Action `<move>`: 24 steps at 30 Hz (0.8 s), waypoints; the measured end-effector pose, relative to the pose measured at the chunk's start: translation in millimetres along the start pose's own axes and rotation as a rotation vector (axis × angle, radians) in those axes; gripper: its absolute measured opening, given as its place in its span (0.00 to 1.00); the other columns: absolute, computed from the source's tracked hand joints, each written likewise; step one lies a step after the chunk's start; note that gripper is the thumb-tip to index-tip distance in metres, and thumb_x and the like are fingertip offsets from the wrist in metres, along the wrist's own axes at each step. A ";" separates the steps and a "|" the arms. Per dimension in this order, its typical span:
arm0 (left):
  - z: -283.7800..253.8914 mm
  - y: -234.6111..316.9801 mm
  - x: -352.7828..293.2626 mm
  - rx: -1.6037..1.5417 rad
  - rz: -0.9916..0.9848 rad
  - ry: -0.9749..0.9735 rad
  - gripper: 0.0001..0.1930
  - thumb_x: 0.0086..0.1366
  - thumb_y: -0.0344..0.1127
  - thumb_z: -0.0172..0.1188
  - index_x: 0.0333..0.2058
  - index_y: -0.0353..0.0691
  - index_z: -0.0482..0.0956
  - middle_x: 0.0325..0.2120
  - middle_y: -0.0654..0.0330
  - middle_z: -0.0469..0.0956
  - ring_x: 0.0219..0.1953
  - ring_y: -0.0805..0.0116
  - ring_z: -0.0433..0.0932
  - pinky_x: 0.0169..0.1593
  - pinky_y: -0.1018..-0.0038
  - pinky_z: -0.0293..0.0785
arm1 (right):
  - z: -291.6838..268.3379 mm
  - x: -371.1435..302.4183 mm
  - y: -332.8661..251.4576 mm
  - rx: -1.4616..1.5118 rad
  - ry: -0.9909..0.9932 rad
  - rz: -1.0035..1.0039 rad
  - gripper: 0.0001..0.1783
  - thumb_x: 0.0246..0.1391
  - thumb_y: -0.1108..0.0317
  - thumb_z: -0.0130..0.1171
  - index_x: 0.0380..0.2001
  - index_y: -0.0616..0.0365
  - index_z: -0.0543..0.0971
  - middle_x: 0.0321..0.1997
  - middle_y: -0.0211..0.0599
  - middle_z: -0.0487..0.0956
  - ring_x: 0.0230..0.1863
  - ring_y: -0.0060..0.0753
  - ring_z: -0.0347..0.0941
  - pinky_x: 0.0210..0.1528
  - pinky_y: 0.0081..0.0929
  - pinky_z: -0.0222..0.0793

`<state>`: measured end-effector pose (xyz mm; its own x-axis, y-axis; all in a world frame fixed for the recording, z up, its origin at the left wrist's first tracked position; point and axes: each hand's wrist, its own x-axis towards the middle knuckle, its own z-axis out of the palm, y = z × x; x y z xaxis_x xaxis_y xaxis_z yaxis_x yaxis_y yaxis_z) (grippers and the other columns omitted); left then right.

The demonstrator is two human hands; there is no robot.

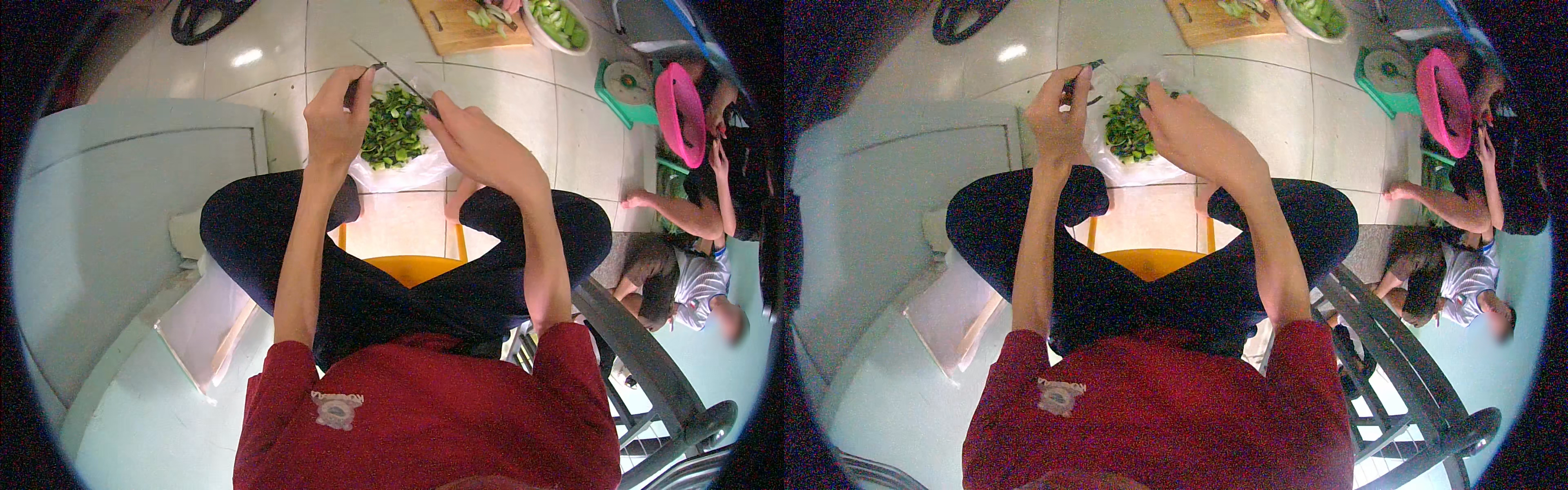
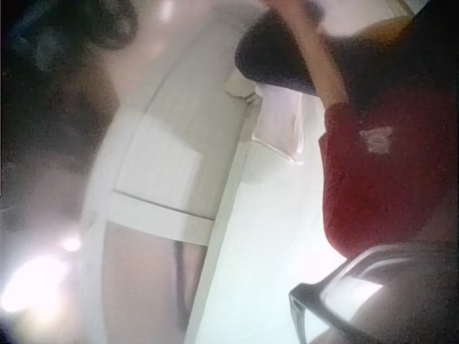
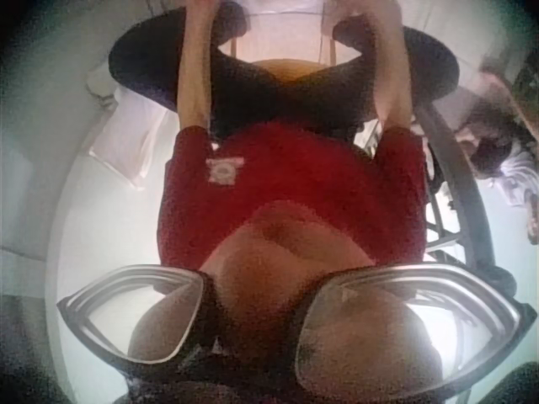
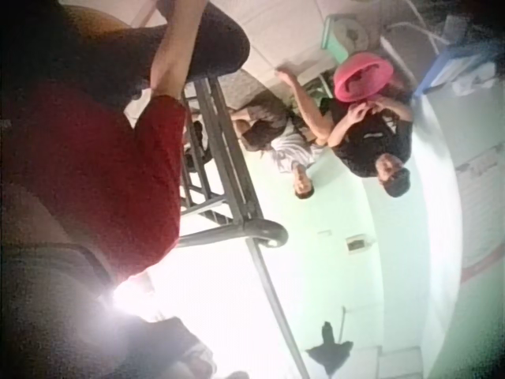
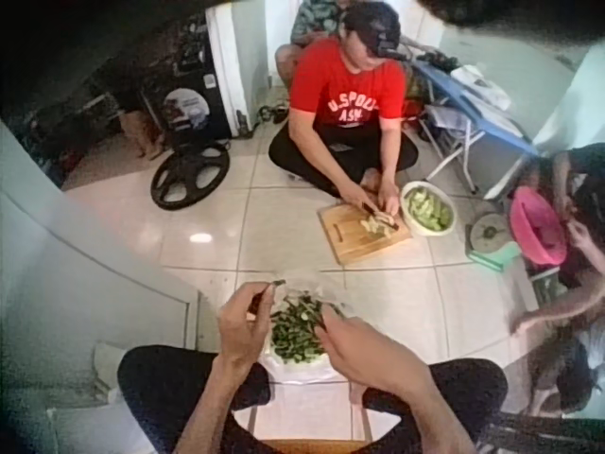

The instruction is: The person chops green vegetables by hand using a knife and places the pieces into a plastic bag.

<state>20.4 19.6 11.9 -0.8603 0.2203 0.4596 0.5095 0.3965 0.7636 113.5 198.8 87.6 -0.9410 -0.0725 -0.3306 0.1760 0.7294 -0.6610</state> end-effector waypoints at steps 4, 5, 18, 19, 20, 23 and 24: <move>1.8 -1.3 -0.6 -0.034 0.010 0.003 0.04 0.64 0.29 0.65 0.36 0.36 0.81 0.28 0.54 0.82 0.25 0.66 0.81 0.30 0.73 0.76 | -7.2 -7.6 8.7 -0.052 0.010 -0.013 0.15 0.69 0.59 0.47 0.47 0.61 0.67 0.34 0.65 0.76 0.37 0.68 0.74 0.40 0.53 0.68; 0.6 -3.5 -0.4 -0.030 -0.011 -0.006 0.04 0.64 0.29 0.65 0.36 0.36 0.81 0.28 0.55 0.82 0.25 0.66 0.81 0.30 0.74 0.77 | -10.1 -9.6 10.2 -0.065 0.018 -0.047 0.15 0.69 0.59 0.47 0.47 0.61 0.67 0.33 0.64 0.76 0.36 0.68 0.74 0.40 0.53 0.67; -2.6 -3.2 2.5 -0.085 -0.066 0.009 0.07 0.68 0.34 0.62 0.37 0.36 0.82 0.26 0.60 0.83 0.20 0.78 0.78 0.22 0.80 0.74 | -36.2 -21.3 45.8 -0.078 -0.102 -0.150 0.15 0.69 0.59 0.48 0.41 0.63 0.68 0.26 0.55 0.77 0.32 0.59 0.76 0.35 0.45 0.69; -3.7 -3.7 3.0 -0.084 -0.068 0.011 0.07 0.68 0.34 0.62 0.37 0.36 0.82 0.26 0.60 0.83 0.20 0.78 0.78 0.22 0.80 0.74 | -40.2 -21.0 48.4 -0.081 -0.115 -0.134 0.15 0.69 0.59 0.48 0.42 0.62 0.69 0.26 0.54 0.77 0.32 0.56 0.76 0.35 0.43 0.69; -5.2 -4.1 4.1 -0.091 -0.105 0.021 0.07 0.68 0.34 0.63 0.37 0.36 0.81 0.26 0.60 0.83 0.20 0.78 0.78 0.22 0.80 0.74 | -45.6 -23.9 49.2 -0.082 -0.117 -0.136 0.15 0.69 0.59 0.48 0.42 0.62 0.69 0.26 0.54 0.77 0.32 0.56 0.76 0.35 0.43 0.69; -8.7 4.3 6.6 -0.085 -0.165 0.019 0.06 0.67 0.33 0.64 0.36 0.36 0.81 0.25 0.59 0.83 0.22 0.76 0.79 0.25 0.79 0.74 | -53.2 -22.0 42.0 0.029 -0.165 -0.101 0.16 0.70 0.57 0.48 0.43 0.62 0.69 0.25 0.47 0.75 0.27 0.44 0.73 0.32 0.36 0.67; -5.4 9.4 6.4 -0.090 -0.184 -0.007 0.05 0.65 0.31 0.65 0.35 0.36 0.81 0.23 0.58 0.82 0.24 0.74 0.80 0.28 0.78 0.75 | -47.7 -18.2 39.2 0.131 -0.014 -0.136 0.17 0.70 0.56 0.48 0.43 0.62 0.69 0.24 0.43 0.73 0.26 0.37 0.70 0.31 0.33 0.66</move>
<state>19.7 19.9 24.4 -0.9389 0.1577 0.3060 0.3428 0.3496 0.8719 123.7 261.1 99.9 -0.9547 -0.1747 -0.2409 0.0843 0.6176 -0.7820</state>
